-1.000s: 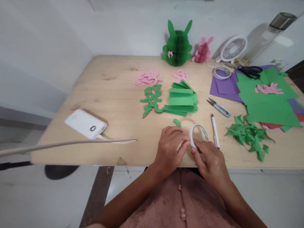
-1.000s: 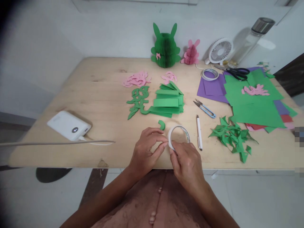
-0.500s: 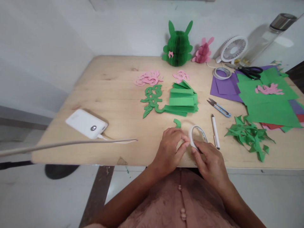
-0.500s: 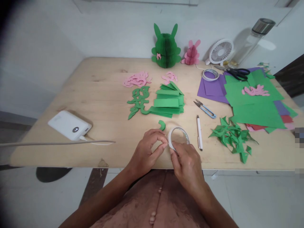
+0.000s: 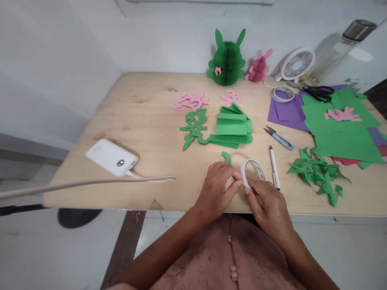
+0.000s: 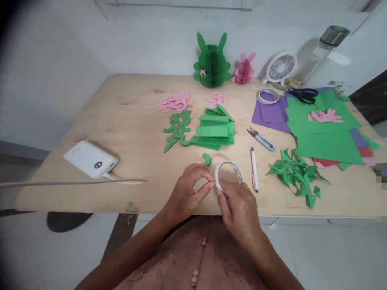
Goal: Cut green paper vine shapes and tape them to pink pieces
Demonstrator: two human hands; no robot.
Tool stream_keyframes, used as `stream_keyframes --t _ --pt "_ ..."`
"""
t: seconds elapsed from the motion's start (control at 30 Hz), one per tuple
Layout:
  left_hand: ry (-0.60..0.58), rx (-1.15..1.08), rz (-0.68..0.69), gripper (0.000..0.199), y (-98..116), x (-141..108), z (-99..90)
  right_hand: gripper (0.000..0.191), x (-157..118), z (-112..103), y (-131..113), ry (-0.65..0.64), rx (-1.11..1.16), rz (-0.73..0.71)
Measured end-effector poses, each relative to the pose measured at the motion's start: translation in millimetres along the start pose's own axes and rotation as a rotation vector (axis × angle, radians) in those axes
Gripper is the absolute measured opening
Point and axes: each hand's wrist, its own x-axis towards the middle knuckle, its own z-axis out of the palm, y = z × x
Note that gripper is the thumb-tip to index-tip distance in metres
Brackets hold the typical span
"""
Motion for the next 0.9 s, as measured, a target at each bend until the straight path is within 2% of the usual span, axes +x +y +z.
stream_keyframes --t 0.13,0.3,0.43,0.6,0.7,0.77,0.9 --pt "-0.038 -0.016 0.039 0.009 0.6 -0.9 -0.6 0.02 0.3 0.6 3.5 0.004 0.001 0.008" --pt "-0.01 -0.029 0.066 0.01 3.0 -5.1 -5.6 0.02 1.4 0.1 10.8 0.043 0.01 0.033" --pt "0.055 -0.039 0.062 0.007 3.4 -7.3 -8.3 0.018 2.5 -1.7 12.3 0.029 0.086 0.067" --pt "0.175 0.186 0.126 0.007 -5.1 -7.2 -9.1 0.015 2.5 -3.6 10.6 0.052 0.114 0.065" --pt "0.271 0.234 0.08 0.006 -10.7 -7.2 -13.8 0.015 2.2 -5.5 10.3 0.075 0.094 0.125" --pt "0.258 0.138 0.002 0.006 -11.1 -6.9 -16.8 0.015 2.3 -6.0 9.6 0.082 0.102 0.141" --pt "0.108 -0.064 -0.066 0.01 -3.2 -3.4 -15.5 0.014 2.7 -3.7 6.9 0.065 0.135 0.12"
